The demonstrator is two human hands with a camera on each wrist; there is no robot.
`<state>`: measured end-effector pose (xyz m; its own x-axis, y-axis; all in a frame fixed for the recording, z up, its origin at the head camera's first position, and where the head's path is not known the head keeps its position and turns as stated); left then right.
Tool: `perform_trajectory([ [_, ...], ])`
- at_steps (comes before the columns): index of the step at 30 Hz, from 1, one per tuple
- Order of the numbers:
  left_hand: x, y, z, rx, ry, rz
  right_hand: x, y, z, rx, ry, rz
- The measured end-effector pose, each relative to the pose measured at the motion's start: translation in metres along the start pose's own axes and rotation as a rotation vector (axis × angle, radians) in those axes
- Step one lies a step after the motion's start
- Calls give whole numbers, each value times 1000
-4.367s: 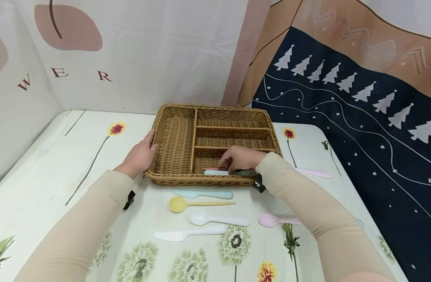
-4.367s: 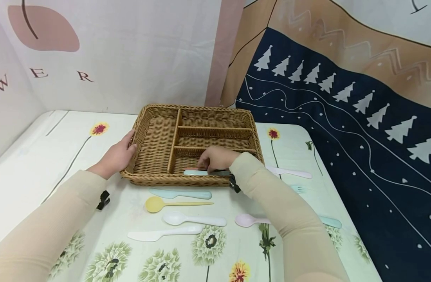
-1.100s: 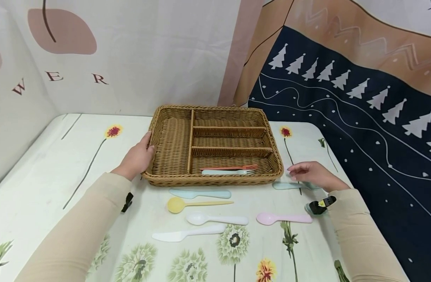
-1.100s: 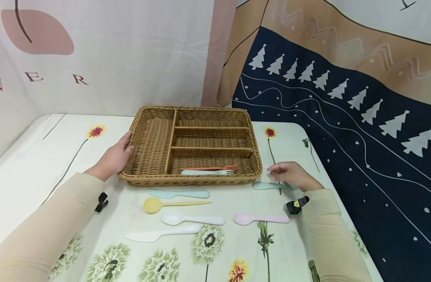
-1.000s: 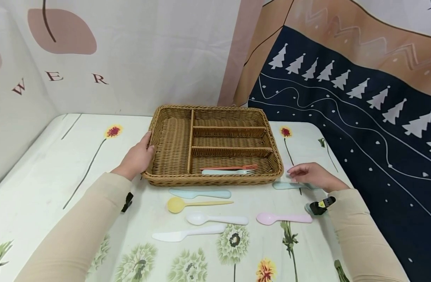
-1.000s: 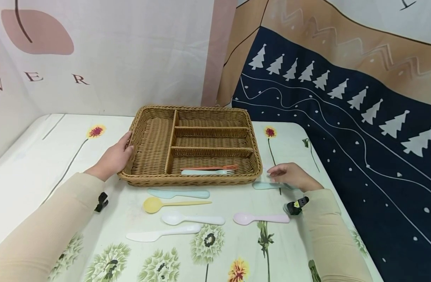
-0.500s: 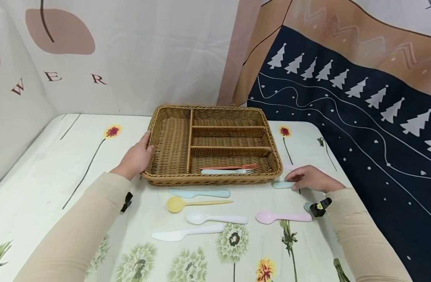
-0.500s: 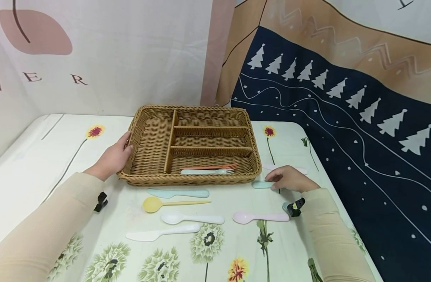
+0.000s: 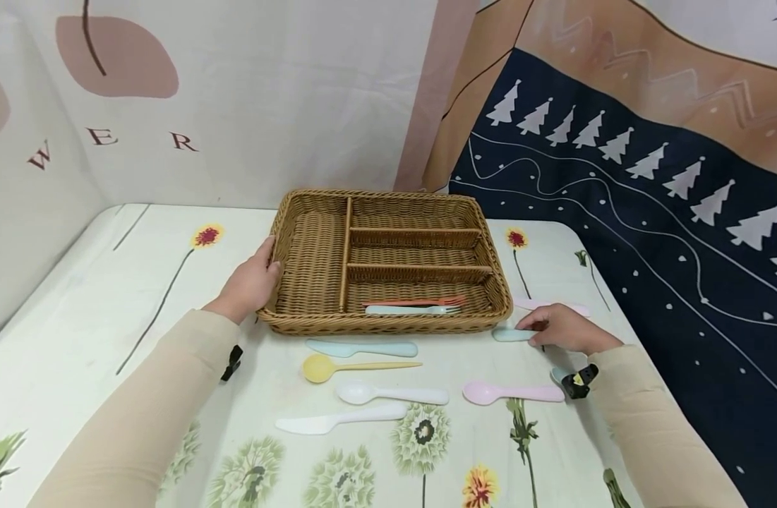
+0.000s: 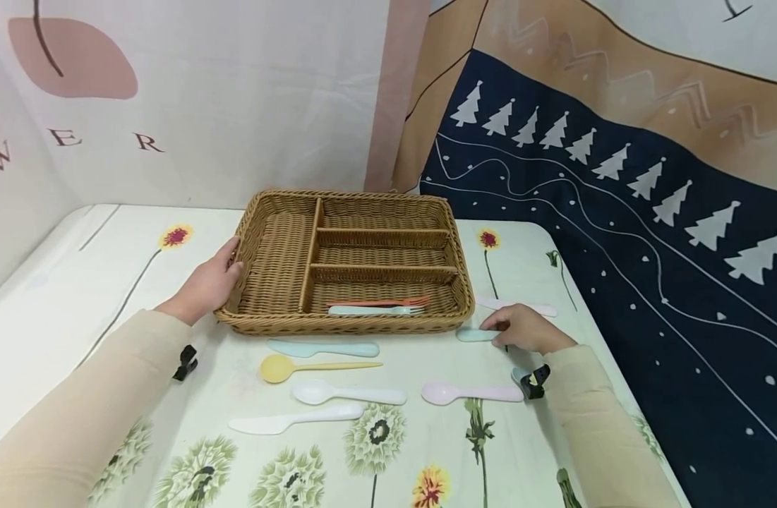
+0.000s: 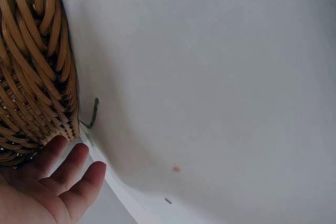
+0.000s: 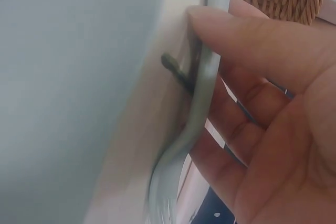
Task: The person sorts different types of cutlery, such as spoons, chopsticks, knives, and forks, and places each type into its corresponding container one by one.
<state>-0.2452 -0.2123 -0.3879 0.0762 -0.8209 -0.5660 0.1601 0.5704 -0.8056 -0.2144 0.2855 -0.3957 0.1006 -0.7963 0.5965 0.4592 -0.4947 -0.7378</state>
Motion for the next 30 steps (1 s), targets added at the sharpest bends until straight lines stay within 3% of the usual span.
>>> perform_trajectory([
  [8, -3, -1, 0, -7, 7, 0, 0, -3, 4, -28, -20, 57],
  [12, -4, -2, 1, -10, 8, -2, -1, -9, 9, -52, 11, 56],
  [16, -4, -3, 2, -13, 10, -4, 0, -19, 15, -98, 20, 62],
  [23, -2, -3, 2, -15, 10, 2, 6, -42, 24, -204, -78, 107],
  [30, -3, -2, 4, -9, -2, 1, 18, -65, 31, -268, -47, 141],
])
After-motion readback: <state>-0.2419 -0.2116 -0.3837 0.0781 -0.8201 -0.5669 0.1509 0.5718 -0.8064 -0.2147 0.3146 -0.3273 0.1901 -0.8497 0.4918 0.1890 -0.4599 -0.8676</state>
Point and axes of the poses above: each hand's wrist, its own z-axis away from the middle knuckle, its own y-axis out of the palm, x = y × z, the point moved 5 cm from there along -z, towards the middle knuckle, and after that the axes turned 1 degree about -x, right-handed, at the moved point
